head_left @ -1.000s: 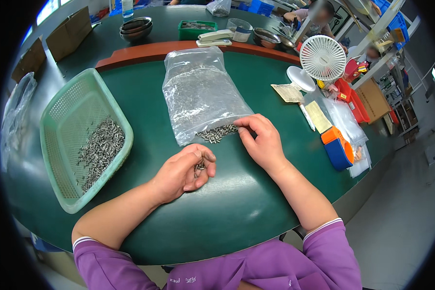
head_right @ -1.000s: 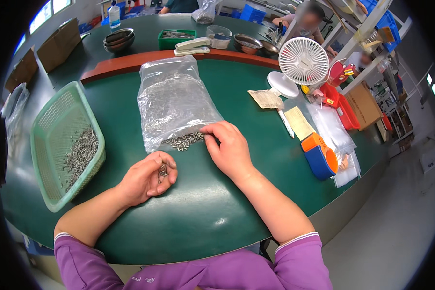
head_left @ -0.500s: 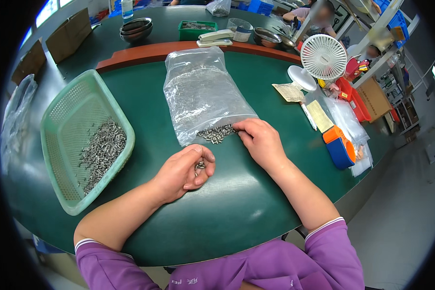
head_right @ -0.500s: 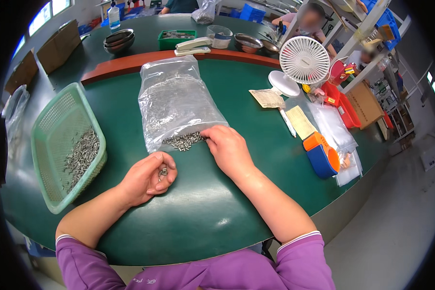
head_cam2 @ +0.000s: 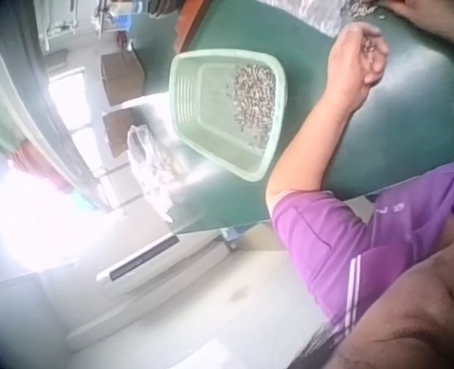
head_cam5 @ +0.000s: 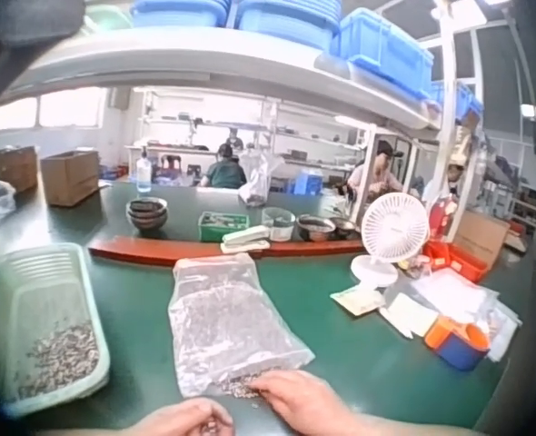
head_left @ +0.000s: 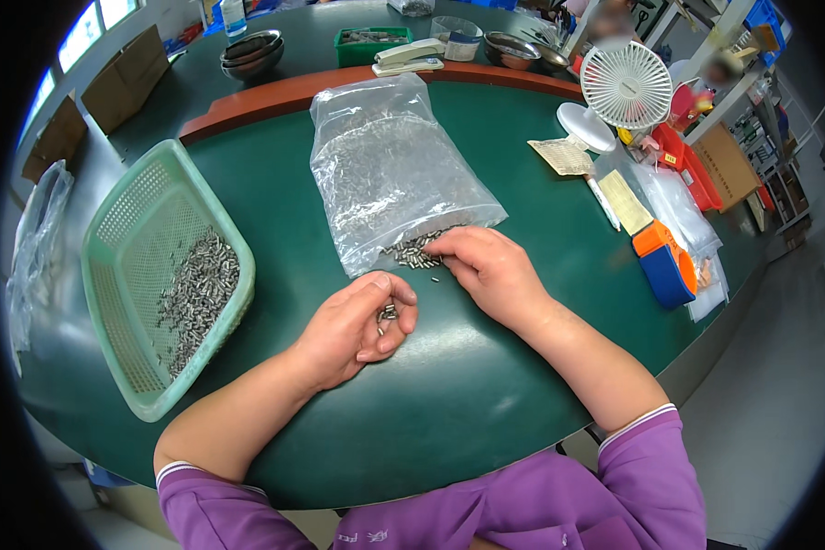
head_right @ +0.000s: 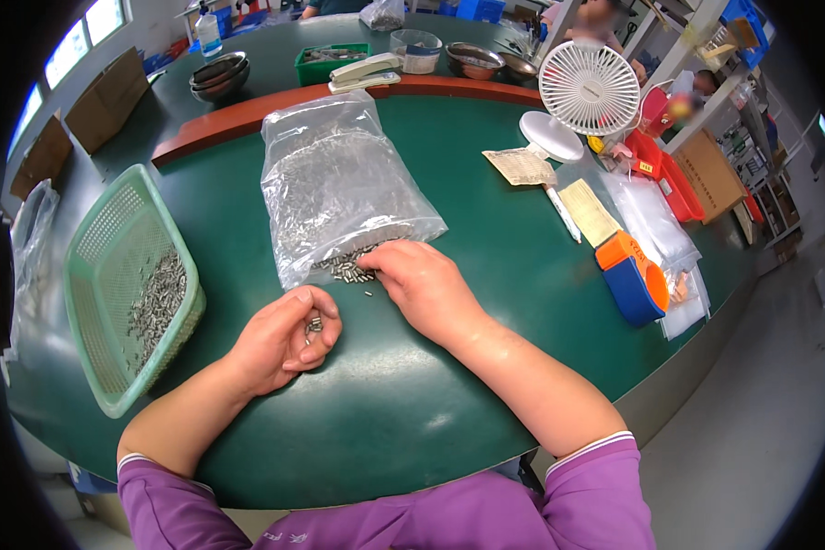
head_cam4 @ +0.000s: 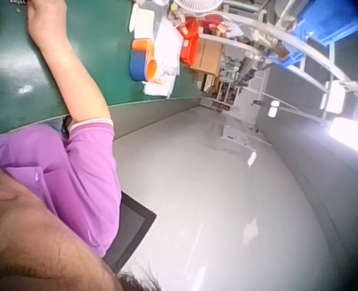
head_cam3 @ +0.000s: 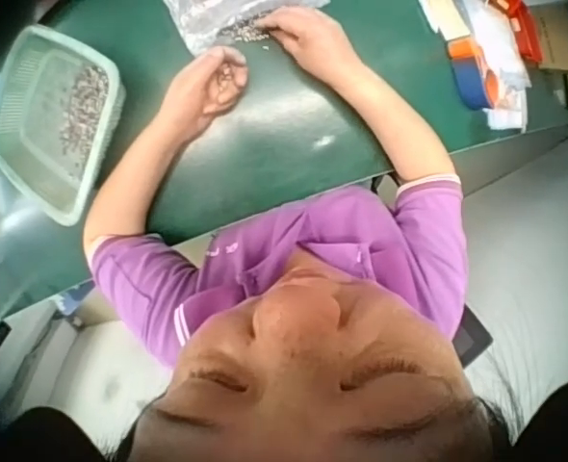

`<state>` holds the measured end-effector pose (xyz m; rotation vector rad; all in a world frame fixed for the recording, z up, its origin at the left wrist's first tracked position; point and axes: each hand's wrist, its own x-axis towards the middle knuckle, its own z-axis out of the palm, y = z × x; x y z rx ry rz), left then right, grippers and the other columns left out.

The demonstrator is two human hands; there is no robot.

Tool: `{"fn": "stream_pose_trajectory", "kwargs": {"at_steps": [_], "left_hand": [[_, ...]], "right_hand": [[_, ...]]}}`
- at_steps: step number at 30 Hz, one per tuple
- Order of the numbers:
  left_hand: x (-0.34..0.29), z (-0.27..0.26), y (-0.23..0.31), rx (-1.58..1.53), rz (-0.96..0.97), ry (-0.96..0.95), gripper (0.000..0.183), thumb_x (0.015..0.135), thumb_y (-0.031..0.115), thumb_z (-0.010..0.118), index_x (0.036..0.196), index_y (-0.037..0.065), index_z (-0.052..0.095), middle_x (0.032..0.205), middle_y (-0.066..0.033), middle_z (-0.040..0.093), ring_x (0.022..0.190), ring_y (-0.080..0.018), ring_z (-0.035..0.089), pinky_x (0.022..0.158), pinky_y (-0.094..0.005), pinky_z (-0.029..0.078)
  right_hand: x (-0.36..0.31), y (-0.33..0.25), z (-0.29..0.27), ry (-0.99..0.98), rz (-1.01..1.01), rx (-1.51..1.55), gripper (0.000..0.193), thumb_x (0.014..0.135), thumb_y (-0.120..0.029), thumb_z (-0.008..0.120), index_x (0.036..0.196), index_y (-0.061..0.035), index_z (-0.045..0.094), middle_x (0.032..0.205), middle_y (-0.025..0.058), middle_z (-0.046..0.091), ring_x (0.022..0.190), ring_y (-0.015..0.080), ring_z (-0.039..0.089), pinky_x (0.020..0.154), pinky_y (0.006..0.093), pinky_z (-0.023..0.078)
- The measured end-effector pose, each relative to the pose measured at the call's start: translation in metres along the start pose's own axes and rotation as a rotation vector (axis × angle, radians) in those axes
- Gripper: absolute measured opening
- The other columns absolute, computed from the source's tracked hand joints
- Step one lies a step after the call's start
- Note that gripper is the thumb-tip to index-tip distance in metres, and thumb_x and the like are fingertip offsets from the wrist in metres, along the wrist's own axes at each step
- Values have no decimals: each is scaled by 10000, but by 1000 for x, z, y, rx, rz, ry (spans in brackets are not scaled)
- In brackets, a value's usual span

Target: The person sorts small metal components by hand, transferring them from a plastic bag into a plastic basket.

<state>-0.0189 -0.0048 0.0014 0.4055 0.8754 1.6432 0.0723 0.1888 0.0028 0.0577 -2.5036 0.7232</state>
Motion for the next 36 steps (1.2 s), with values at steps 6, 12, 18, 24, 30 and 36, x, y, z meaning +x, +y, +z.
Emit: {"fn": "stream_pose_trajectory", "kwargs": {"at_steps": [6,12,18,24,30,36], "left_hand": [[2,2,2,-16,-18,3,250,969,220,335,1008,15,472,829,-109,507,555,-102,380,423,-193,280],[2,-1,3,-31,-42,-15,251,969,220,339,1003,14,478,827,-107,509,553,-102,380,423,-194,280],[1,-1,2,-35,-48,-12,250,969,219,343,1001,13,480,823,-105,509,550,-103,372,431,-197,289],[2,-1,3,-25,-49,-19,258,970,227,343,999,10,477,829,-108,511,552,-102,373,438,-199,293],[2,0,3,-12,-48,-22,258,970,230,339,1003,12,474,828,-107,511,553,-99,376,437,-198,297],[1,1,4,-8,-52,-20,255,971,226,337,1003,13,474,826,-104,511,555,-97,380,437,-196,301]], "right_hand": [[-2,1,-9,4,112,-43,132,751,-30,623,879,-59,615,870,63,602,807,238,590,708,324,485],[-4,1,-5,-18,91,-60,117,737,-56,640,849,-60,610,824,51,570,771,236,569,670,336,470],[-3,-2,-11,-92,96,-61,104,733,-72,635,829,-69,594,833,58,559,812,252,556,706,351,460],[-3,-3,-8,-98,110,-54,102,730,-80,634,823,-78,592,832,53,549,830,243,552,712,349,458],[-3,-4,-8,-82,92,-69,129,728,-81,645,852,-108,621,833,39,547,802,216,558,684,329,463],[-2,-5,-10,-114,88,-91,126,729,-91,649,851,-113,627,857,42,544,816,225,557,693,333,463]]}}
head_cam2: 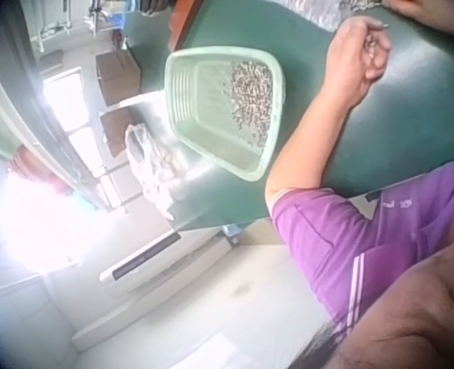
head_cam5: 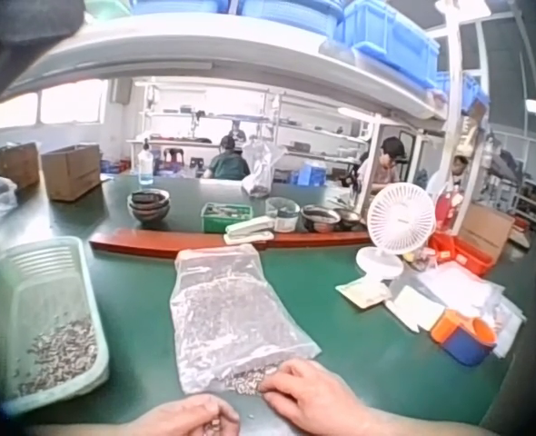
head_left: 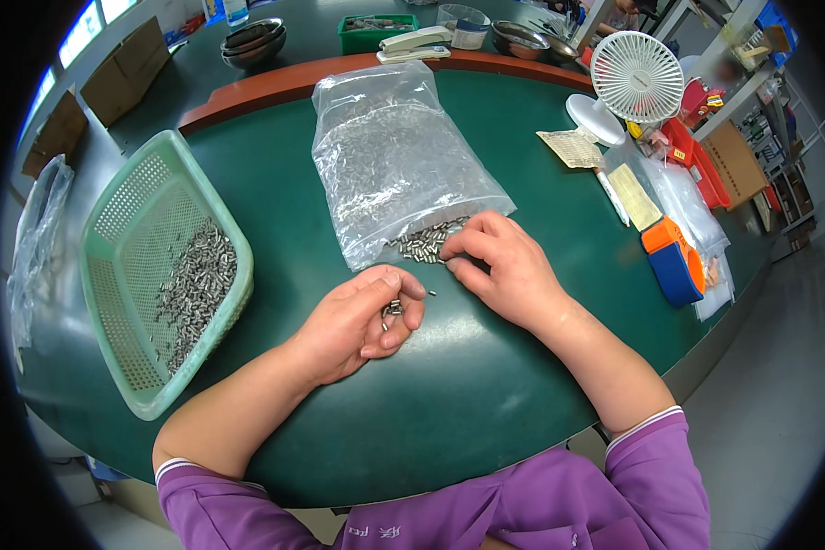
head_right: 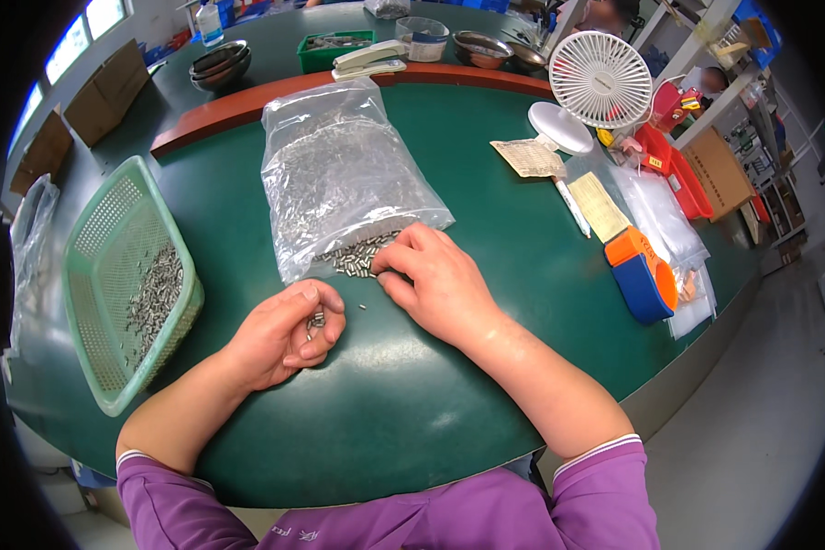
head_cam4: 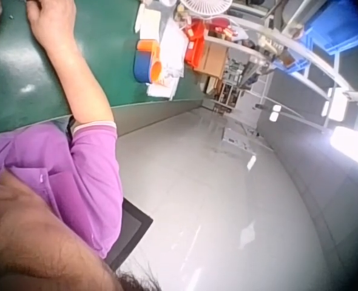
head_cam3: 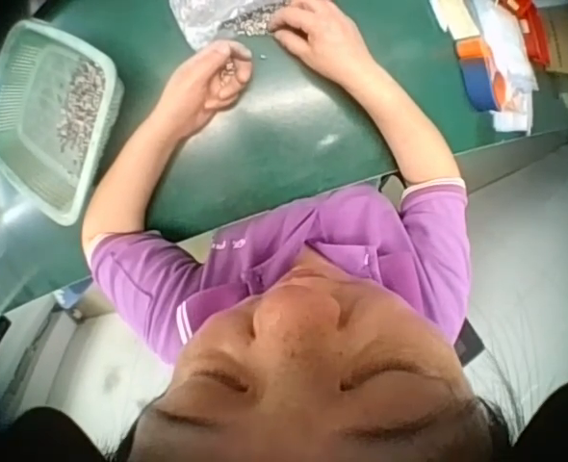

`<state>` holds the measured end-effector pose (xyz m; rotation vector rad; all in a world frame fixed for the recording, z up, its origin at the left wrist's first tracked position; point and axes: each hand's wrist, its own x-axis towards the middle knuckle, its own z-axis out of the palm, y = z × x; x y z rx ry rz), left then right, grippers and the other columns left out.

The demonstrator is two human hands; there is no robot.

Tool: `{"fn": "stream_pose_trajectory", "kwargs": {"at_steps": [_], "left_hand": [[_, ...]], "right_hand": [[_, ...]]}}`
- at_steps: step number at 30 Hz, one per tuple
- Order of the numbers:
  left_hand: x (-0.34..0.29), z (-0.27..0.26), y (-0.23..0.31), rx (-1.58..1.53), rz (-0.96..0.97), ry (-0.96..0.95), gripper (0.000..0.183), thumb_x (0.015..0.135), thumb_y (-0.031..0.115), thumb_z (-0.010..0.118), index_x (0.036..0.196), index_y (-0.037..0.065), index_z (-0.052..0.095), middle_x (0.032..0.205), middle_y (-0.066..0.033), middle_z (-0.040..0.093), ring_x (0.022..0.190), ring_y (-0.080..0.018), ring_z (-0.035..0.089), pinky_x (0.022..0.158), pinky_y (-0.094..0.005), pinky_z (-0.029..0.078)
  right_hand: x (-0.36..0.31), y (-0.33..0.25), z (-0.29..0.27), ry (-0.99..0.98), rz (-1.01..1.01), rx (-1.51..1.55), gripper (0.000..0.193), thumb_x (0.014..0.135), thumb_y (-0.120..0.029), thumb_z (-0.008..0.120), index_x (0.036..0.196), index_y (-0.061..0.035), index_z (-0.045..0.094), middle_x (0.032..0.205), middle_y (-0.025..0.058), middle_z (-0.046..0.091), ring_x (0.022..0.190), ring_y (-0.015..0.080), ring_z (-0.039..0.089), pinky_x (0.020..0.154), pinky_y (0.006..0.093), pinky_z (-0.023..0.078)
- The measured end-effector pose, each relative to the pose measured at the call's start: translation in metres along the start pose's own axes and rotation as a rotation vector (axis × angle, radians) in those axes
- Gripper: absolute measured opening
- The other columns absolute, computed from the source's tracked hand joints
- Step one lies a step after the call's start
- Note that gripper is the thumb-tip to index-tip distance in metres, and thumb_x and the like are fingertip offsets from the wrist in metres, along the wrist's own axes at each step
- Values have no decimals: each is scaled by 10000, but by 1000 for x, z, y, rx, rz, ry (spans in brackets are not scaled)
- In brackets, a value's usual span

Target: The person sorts small metal components by hand, transferring them from a plastic bag into a plastic basket.

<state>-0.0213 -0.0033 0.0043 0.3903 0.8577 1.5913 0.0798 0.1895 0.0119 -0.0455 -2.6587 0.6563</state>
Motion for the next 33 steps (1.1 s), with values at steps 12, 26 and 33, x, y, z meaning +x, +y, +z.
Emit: {"fn": "stream_pose_trajectory", "kwargs": {"at_steps": [12,26,33], "left_hand": [[2,3,0,-5,-6,54,250,973,228,328,1006,26,471,782,-108,502,482,-82,328,396,-186,268],[0,-1,0,-9,0,-7,258,974,230,332,1004,13,468,827,-102,511,549,-95,374,439,-203,298],[0,0,0,9,1,-7,256,974,234,336,1007,16,465,829,-99,511,551,-95,378,439,-201,301]], "right_hand": [[0,2,-4,-81,39,18,99,748,-135,629,823,-90,581,871,62,525,863,263,541,734,370,457],[-1,-1,5,-3,14,41,139,724,-109,651,853,-106,602,837,36,531,804,210,551,677,330,464],[0,-6,-3,-104,80,52,114,734,-141,623,830,-87,594,870,69,535,866,268,549,760,377,445]]}}
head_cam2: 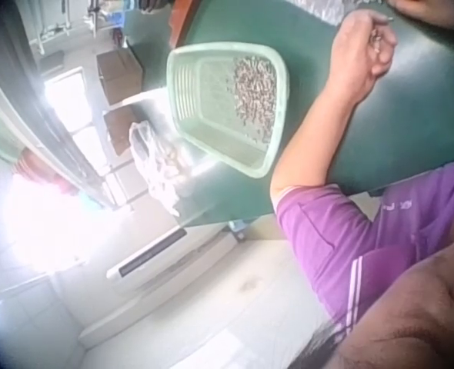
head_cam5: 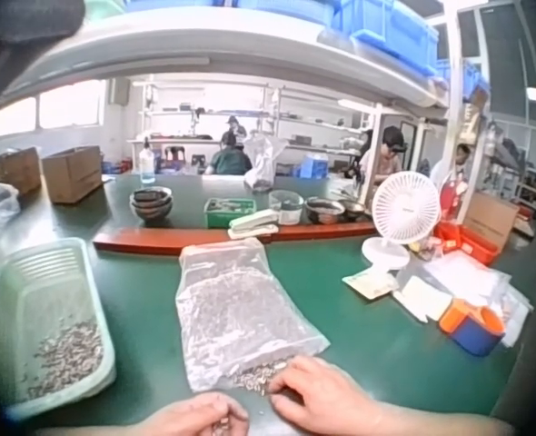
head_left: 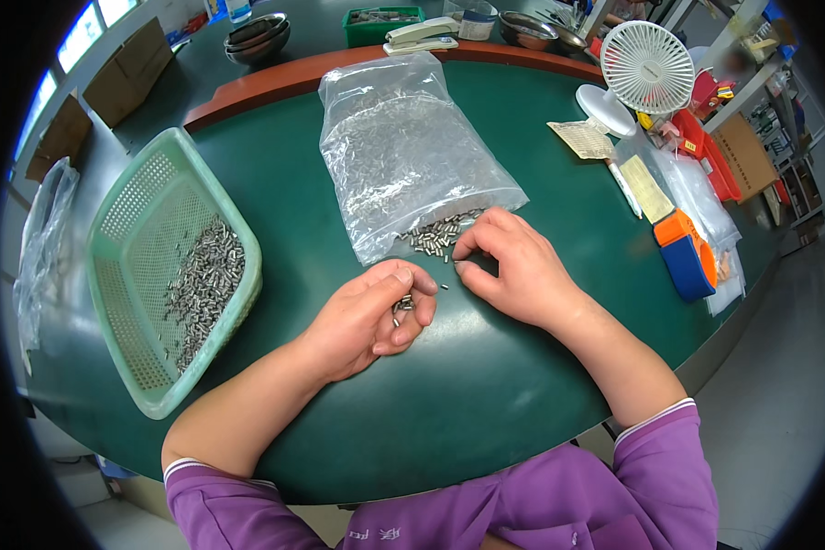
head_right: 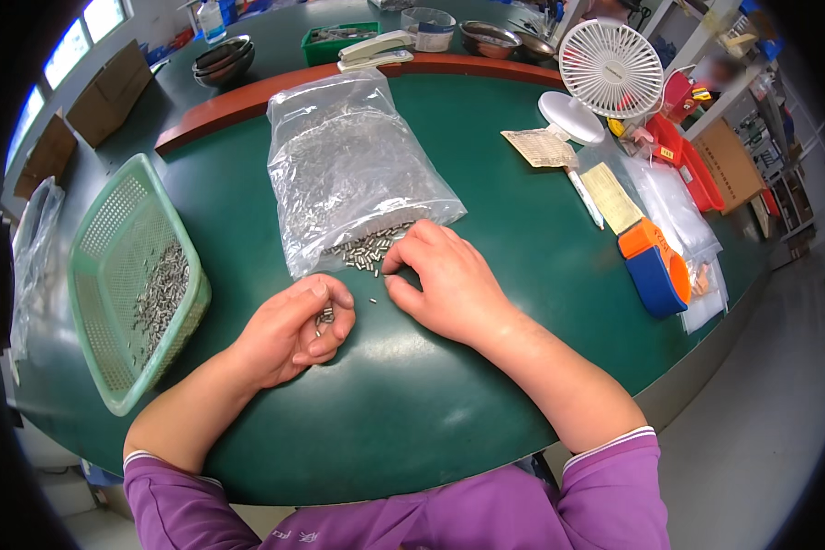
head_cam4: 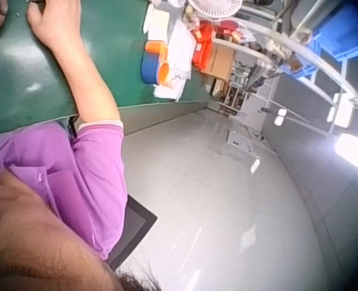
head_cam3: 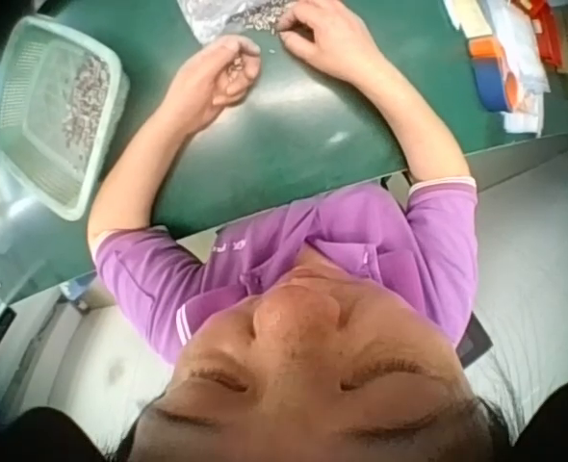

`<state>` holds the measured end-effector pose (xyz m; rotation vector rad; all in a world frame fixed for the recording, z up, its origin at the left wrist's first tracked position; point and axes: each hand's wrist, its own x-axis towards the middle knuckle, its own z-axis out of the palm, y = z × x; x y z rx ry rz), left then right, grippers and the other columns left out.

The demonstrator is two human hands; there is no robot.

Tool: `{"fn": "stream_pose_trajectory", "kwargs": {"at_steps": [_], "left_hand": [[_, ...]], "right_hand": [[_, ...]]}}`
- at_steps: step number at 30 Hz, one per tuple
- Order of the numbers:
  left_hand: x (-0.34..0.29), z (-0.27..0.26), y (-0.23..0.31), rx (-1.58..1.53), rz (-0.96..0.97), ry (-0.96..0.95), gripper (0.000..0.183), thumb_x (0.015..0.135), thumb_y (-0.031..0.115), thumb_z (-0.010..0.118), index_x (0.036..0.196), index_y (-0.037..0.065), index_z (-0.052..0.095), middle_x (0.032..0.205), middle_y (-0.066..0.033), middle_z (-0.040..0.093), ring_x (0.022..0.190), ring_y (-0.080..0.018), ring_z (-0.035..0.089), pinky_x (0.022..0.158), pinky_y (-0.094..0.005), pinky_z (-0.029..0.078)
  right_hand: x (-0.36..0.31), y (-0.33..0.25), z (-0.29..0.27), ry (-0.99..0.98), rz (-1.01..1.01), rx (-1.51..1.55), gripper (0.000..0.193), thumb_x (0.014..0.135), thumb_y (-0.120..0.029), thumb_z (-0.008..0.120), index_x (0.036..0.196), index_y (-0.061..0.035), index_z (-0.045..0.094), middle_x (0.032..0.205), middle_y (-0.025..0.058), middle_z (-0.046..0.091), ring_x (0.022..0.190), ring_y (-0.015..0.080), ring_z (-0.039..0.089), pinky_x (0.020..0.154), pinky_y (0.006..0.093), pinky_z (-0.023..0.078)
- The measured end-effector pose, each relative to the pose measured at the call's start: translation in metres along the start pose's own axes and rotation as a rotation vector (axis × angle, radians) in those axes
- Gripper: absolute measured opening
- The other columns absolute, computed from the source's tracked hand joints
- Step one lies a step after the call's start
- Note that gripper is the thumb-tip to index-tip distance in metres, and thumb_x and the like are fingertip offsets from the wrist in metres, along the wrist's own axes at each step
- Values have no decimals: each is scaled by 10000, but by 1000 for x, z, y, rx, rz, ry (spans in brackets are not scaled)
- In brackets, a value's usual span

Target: The person sorts small metal components by hand, transferring them from a plastic bag into a plastic basket.

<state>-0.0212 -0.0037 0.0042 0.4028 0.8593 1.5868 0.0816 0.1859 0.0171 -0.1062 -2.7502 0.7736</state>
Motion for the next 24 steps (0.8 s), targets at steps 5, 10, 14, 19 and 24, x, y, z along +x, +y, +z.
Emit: {"fn": "stream_pose_trajectory", "kwargs": {"at_steps": [5,10,14,19,24], "left_hand": [[1,-2,-1,-11,-1,-11,257,973,239,341,1008,16,465,831,-99,510,553,-95,380,435,-201,300],[1,-2,-2,-15,15,-18,257,971,239,347,1008,15,466,832,-98,511,558,-96,385,433,-200,299],[2,-2,-1,-10,7,-16,253,969,237,353,1009,15,468,832,-98,512,558,-95,384,432,-201,299],[1,-2,-1,0,5,-11,250,966,240,361,1010,20,471,827,-92,515,548,-93,382,424,-195,298],[0,2,0,187,-48,-6,224,949,228,415,1009,22,477,815,-55,523,544,-63,406,402,-176,284]], "right_hand": [[-1,0,-6,-107,65,31,118,742,-150,619,827,-73,591,882,83,545,881,279,545,780,380,439],[-3,-6,-8,-115,3,-32,85,758,-123,616,817,-73,582,877,80,542,875,282,541,771,383,438],[-6,-5,-3,-36,-126,-103,92,743,-78,629,818,-66,576,830,71,528,820,270,538,707,367,446],[-6,-2,1,-41,-131,-109,123,773,-98,611,882,-85,555,886,77,521,869,284,529,751,379,441],[-7,-9,5,-92,-5,332,85,836,-95,554,913,-57,551,896,76,521,854,244,527,755,334,437]]}}
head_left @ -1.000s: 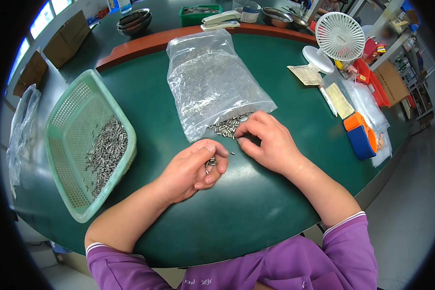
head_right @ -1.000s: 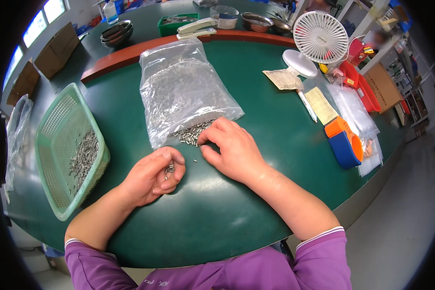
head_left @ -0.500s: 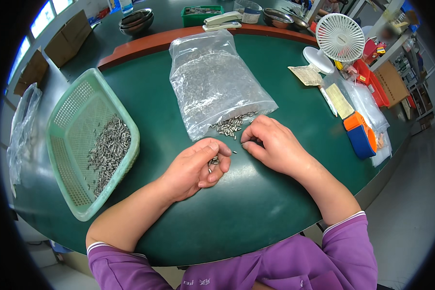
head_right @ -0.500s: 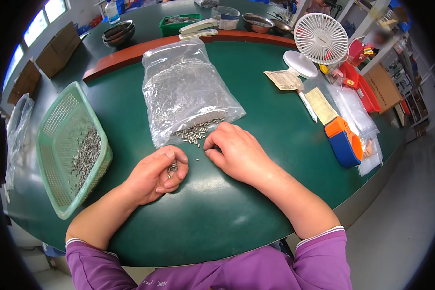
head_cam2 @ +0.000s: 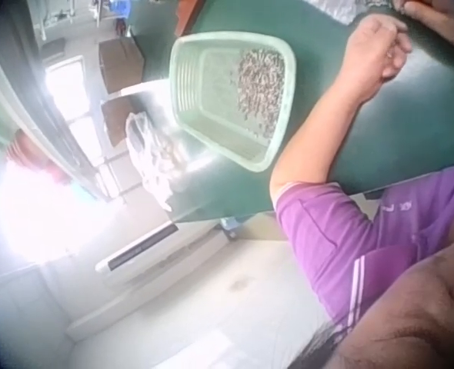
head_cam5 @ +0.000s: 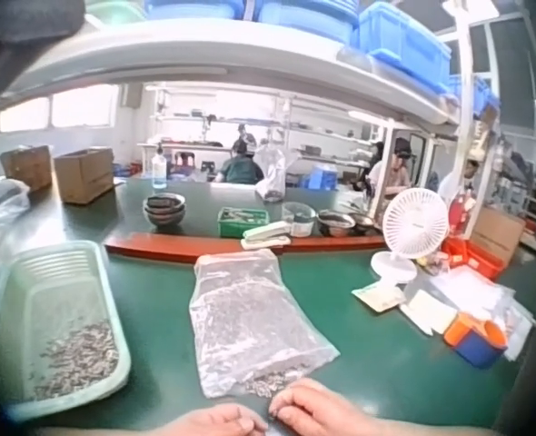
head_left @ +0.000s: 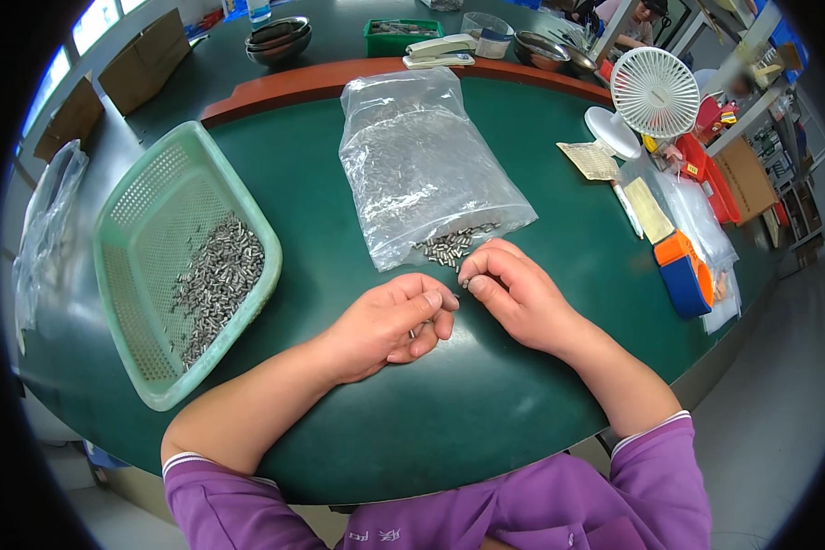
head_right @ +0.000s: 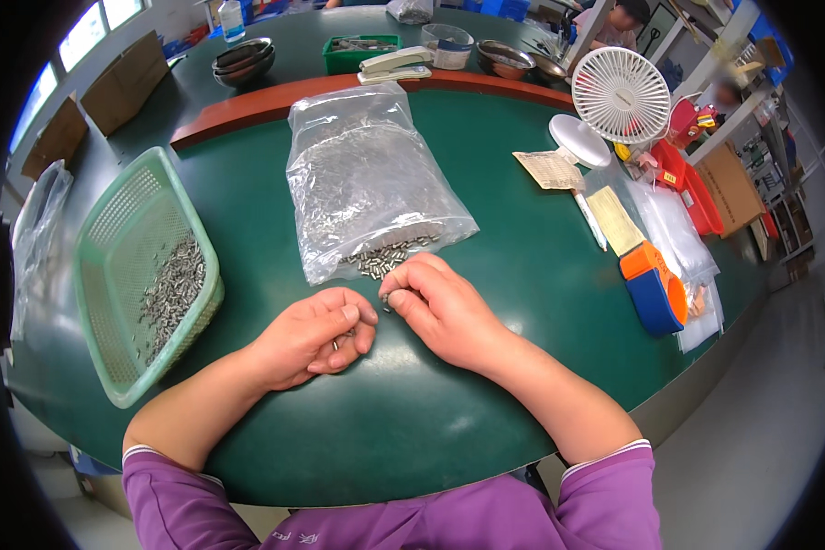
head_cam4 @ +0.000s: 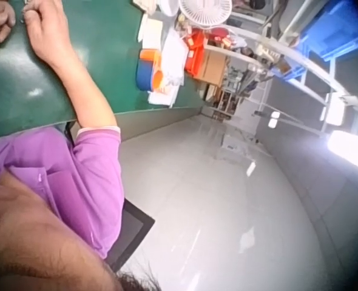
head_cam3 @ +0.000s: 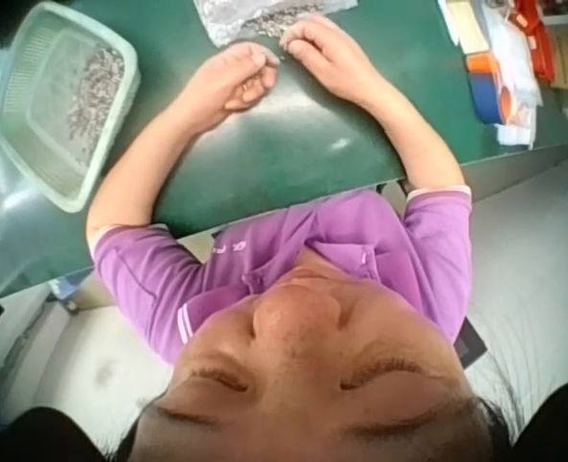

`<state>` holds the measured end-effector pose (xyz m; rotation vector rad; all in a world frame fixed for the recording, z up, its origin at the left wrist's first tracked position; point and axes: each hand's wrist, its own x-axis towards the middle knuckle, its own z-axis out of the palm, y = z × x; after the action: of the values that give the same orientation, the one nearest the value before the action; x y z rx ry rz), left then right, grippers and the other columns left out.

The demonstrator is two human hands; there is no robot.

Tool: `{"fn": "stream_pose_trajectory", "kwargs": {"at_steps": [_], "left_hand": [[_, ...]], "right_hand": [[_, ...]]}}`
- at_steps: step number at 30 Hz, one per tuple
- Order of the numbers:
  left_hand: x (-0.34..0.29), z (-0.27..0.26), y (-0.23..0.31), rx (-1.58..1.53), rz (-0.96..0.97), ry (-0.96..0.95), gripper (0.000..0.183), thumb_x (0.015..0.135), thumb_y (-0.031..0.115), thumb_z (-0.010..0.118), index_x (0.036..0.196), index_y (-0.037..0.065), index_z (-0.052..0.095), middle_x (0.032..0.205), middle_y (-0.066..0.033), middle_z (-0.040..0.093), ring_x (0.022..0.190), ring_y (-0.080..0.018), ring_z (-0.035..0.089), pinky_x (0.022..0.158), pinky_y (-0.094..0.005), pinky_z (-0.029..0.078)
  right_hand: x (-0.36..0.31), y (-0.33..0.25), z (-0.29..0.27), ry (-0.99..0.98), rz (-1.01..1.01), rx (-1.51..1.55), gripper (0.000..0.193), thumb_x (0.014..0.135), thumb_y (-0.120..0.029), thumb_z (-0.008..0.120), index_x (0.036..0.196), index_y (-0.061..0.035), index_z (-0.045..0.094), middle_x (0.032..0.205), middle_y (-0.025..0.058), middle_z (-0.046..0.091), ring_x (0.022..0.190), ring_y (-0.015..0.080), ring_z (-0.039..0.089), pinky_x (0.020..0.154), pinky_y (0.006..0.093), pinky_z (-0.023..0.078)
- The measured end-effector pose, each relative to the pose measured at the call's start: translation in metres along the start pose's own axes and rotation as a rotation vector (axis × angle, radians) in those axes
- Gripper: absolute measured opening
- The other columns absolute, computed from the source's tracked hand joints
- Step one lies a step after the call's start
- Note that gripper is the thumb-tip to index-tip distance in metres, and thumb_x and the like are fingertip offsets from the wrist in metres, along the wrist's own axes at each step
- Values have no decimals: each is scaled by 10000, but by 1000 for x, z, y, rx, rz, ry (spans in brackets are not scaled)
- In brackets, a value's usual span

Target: The person sorts small metal components by hand, transferring them from a plastic bag into a plastic basket.

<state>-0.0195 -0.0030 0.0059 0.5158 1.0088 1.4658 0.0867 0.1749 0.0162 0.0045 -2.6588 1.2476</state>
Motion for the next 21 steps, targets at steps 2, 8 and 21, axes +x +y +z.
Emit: {"fn": "stream_pose_trajectory", "kwargs": {"at_steps": [2,8,21], "left_hand": [[-1,4,3,-23,-20,2,191,937,193,449,1003,17,480,813,-47,529,547,-46,424,401,-172,282],[-2,4,3,-8,-30,-13,160,913,147,503,999,15,481,820,-49,564,536,-30,434,402,-164,276],[-2,6,-5,132,43,29,106,886,136,566,926,68,495,755,-21,555,582,-39,462,482,-183,348]], "right_hand": [[-2,-2,0,-31,41,137,84,855,-94,534,924,-49,551,890,75,521,850,226,526,755,321,434],[-2,-4,5,-50,-70,205,74,854,-87,543,914,-52,570,878,63,528,848,193,530,735,307,436],[1,-6,-2,-13,-324,120,167,738,-10,645,881,-96,660,826,41,552,764,174,549,650,280,450]]}}
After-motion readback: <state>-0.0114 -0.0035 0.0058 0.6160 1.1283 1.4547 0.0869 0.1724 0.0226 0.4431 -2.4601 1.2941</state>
